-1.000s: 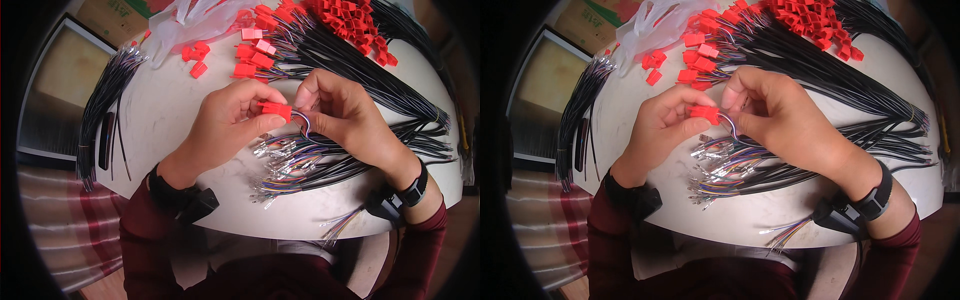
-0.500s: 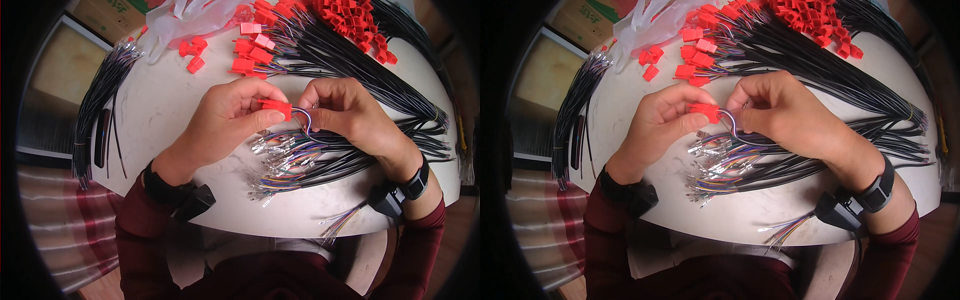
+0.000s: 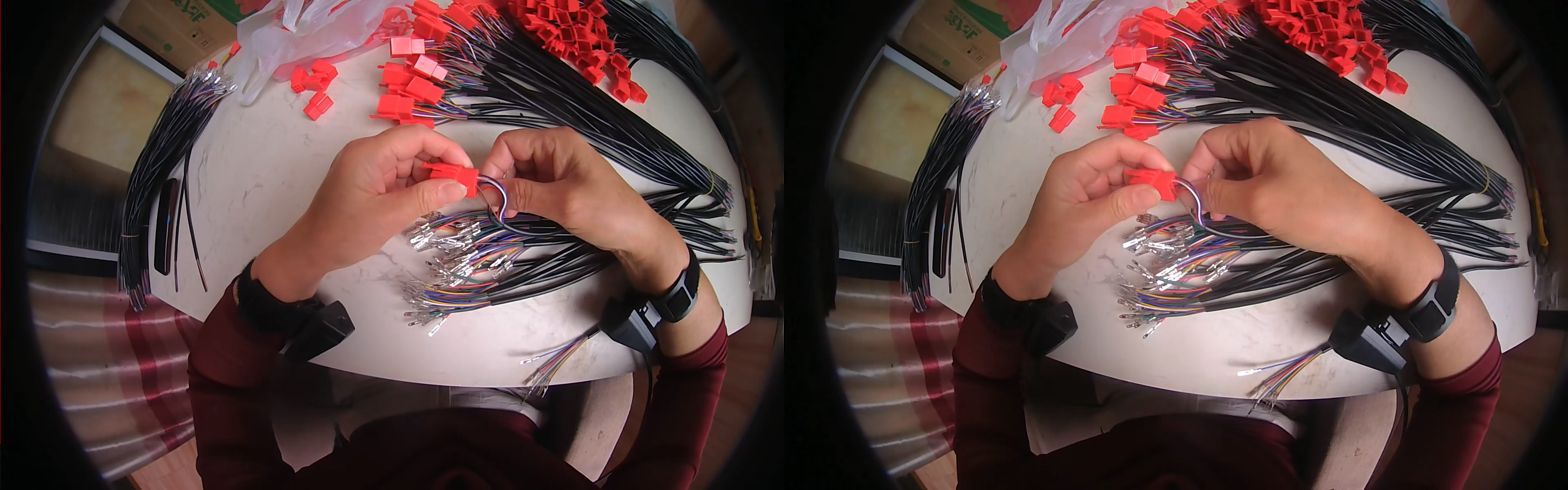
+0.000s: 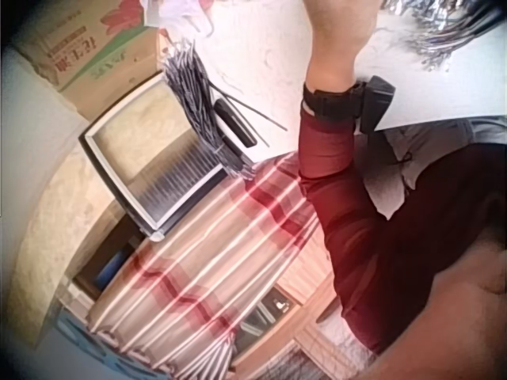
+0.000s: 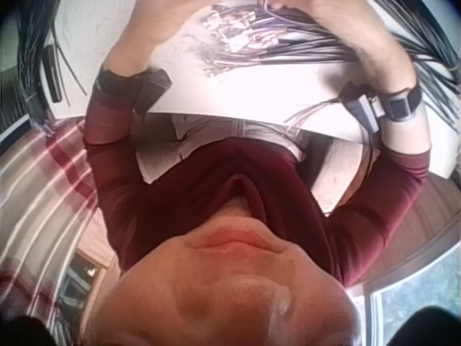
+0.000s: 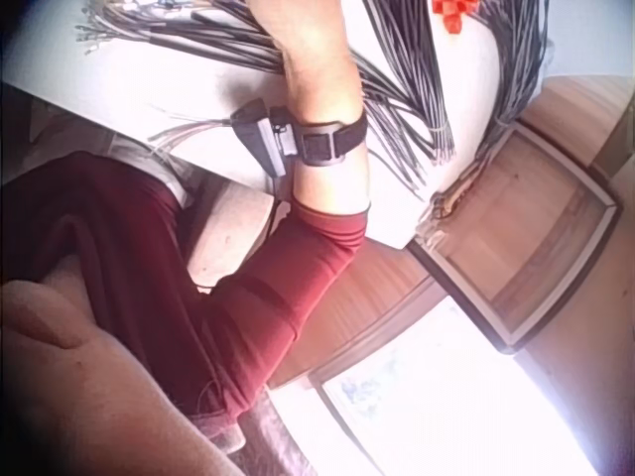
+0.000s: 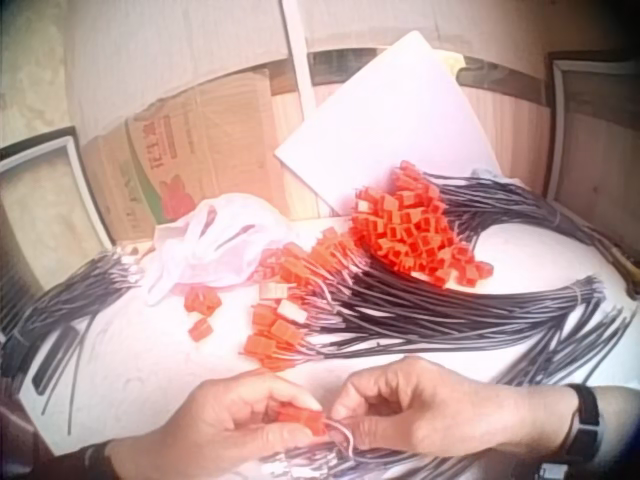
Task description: Inserting small metal wire terminals into red plastic connector housings.
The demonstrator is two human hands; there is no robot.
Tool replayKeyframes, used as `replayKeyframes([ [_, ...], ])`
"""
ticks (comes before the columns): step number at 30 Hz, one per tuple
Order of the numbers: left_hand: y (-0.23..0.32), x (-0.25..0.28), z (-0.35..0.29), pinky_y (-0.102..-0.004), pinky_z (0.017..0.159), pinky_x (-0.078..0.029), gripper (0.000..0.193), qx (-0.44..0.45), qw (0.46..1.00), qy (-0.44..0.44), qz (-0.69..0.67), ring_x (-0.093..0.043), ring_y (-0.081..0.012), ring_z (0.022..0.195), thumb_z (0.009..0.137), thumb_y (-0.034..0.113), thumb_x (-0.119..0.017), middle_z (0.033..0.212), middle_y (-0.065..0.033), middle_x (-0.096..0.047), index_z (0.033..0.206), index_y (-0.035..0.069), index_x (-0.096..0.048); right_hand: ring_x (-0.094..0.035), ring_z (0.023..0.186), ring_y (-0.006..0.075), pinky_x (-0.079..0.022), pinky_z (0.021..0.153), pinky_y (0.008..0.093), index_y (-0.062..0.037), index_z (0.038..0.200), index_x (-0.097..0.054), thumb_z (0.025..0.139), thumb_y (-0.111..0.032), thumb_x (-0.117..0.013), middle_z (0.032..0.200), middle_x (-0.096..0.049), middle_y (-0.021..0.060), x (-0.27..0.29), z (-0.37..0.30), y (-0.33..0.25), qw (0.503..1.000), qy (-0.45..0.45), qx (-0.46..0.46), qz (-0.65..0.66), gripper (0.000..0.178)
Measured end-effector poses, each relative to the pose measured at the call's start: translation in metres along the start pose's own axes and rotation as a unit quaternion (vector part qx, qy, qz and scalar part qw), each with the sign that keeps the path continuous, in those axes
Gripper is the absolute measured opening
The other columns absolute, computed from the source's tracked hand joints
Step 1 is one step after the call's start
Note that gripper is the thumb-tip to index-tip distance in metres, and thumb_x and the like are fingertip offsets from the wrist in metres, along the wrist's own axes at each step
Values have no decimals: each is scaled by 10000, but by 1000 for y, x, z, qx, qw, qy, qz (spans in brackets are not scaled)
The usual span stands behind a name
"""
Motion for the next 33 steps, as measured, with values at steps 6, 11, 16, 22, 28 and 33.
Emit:
replayKeyframes([
  [6, -1, 2, 2, -167, 628, -450, 190, -36, 998, 39, -35, -560, -39, 783, 854, 6, -605, 898, -27, -610, 1037, -15, -560, -525, 671, 37, -411, 597, 186, 28, 872, -606, 829, -8, -560, 737, -599, 6, 1, 1, 0, 1000, -11, 17, 8, 72],
  [11, -4, 3, 2, -215, 719, -469, 232, 20, 999, 10, -48, -571, -76, 877, 860, 85, -619, 995, -22, -591, 1068, -2, -565, -519, 665, 32, -410, 598, 182, 26, 863, -606, 850, -17, -560, 725, -592, -1, 2, 0, -1, 1000, -9, 19, 23, 65],
  [16, -7, 2, 1, -192, 681, -462, 214, 30, 998, 15, -46, -572, -60, 827, 865, 65, -608, 943, -29, -608, 1060, -13, -567, -515, 664, 43, -409, 605, 198, 28, 849, -610, 848, -10, -550, 712, -587, 0, -1, 1, 0, 999, -18, 27, -17, 72],
  [22, 0, -2, 0, -180, 656, -464, 207, -3, 999, 15, -42, -576, -53, 784, 870, 43, -602, 898, -43, -626, 1061, -26, -565, -513, 669, 45, -407, 611, 198, 28, 850, -612, 853, -17, -544, 718, -588, 2, -2, 0, 1, 1000, -19, 12, -11, 82],
  [28, 4, 1, -2, -242, 775, -469, 221, 1, 1000, 6, -19, -580, -111, 904, 862, 51, -595, 1011, -56, -591, 1066, -29, -563, -531, 687, 47, -424, 630, 183, 24, 882, -616, 865, -45, -551, 761, -601, -2, 0, 0, -1, 999, -16, -6, 33, 97],
  [33, 5, 1, -2, -255, 794, -465, 220, 2, 999, 12, -29, -577, -113, 908, 863, 47, -597, 1003, -58, -584, 1064, -33, -562, -536, 683, 53, -430, 641, 183, 17, 888, -620, 868, -63, -563, 760, -601, 0, 1, 0, 1, 998, -21, -20, 61, 100],
])
Point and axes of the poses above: each hand's wrist, its own z-axis towards the middle knuckle, its own x-axis out of the back of the hand, y = z × x, the point moved 5 cm from there along z, towards the middle knuckle
